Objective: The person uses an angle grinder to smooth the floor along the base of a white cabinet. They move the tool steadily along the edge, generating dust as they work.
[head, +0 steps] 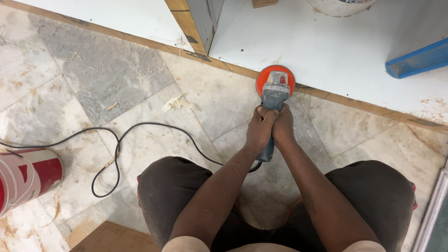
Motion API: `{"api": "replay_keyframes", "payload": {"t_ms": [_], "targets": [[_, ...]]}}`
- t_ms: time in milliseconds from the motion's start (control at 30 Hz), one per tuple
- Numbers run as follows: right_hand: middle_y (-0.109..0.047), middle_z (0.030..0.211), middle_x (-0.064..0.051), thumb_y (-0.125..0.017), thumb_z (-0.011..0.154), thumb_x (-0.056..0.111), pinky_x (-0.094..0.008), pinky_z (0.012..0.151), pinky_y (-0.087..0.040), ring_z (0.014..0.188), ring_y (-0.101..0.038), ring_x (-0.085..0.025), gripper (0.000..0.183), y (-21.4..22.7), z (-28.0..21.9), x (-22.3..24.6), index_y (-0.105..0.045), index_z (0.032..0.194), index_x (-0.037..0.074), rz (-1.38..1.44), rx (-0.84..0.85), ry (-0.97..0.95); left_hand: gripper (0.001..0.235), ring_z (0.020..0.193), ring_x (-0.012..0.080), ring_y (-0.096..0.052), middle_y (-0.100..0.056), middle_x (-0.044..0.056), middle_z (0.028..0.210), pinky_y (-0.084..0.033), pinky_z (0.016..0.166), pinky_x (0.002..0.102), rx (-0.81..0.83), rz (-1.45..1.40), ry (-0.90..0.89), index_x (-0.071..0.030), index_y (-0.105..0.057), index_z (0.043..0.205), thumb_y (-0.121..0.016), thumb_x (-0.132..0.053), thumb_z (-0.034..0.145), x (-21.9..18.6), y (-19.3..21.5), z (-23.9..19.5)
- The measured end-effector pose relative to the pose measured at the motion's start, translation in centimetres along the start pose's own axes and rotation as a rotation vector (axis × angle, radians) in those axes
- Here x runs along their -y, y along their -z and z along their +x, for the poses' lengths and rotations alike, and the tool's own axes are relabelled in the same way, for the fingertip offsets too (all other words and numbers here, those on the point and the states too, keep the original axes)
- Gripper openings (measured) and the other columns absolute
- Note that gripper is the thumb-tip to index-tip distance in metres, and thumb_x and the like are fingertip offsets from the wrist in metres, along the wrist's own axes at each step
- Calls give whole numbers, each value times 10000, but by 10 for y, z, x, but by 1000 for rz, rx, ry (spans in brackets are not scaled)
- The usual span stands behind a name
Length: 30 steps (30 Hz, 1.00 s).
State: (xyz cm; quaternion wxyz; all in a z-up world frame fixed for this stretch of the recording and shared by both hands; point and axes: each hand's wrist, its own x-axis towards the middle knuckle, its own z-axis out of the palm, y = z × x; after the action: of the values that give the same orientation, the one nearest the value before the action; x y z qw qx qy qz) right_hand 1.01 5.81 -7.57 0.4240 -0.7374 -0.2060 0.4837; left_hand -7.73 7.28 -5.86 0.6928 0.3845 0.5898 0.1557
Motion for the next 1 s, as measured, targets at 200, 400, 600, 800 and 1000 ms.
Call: {"api": "replay_keyframes", "payload": {"t_ms": [200,400,600,800,1000], "targets": [[-662,865,-66,-807,806,225,-325,643,-525,750,-630,-150,318,8,1,-8,-612,966,32,14,-25,-7,767,1144,338,-650,-644,218,1244,-474,980,443,29,24,47,-38,-473,1402,-558,-511,804,0,-7,-1],[-674,890,-82,-813,794,231,-329,662,-531,763,-643,-157,340,21,2,-15,-608,973,27,-19,-86,-16,766,1145,337,-656,-647,219,1241,-479,985,438,51,39,34,-39,-466,1397,-559,-514,803,5,-20,-1],[-674,898,-97,-820,786,238,-334,671,-535,772,-645,-173,373,34,1,-21,-606,990,11,5,-111,-10,775,1138,345,-659,-671,229,1222,-469,988,425,47,69,7,-34,-510,1369,-555,-537,781,9,-33,0],[-670,920,-115,-818,800,248,-335,670,-548,794,-665,-182,396,45,-2,-22,-590,1014,5,-13,-161,-61,783,1167,342,-640,-632,216,1271,-481,985,450,115,68,60,-64,-473,1398,-547,-541,782,5,-42,-5],[-672,806,-95,-784,817,220,-350,598,-504,693,-624,-175,263,54,-6,-27,-652,867,-1,95,-128,5,770,1179,340,-630,-640,207,1281,-464,996,444,120,113,31,-70,-504,1396,-553,-542,789,8,-48,-5]]}}
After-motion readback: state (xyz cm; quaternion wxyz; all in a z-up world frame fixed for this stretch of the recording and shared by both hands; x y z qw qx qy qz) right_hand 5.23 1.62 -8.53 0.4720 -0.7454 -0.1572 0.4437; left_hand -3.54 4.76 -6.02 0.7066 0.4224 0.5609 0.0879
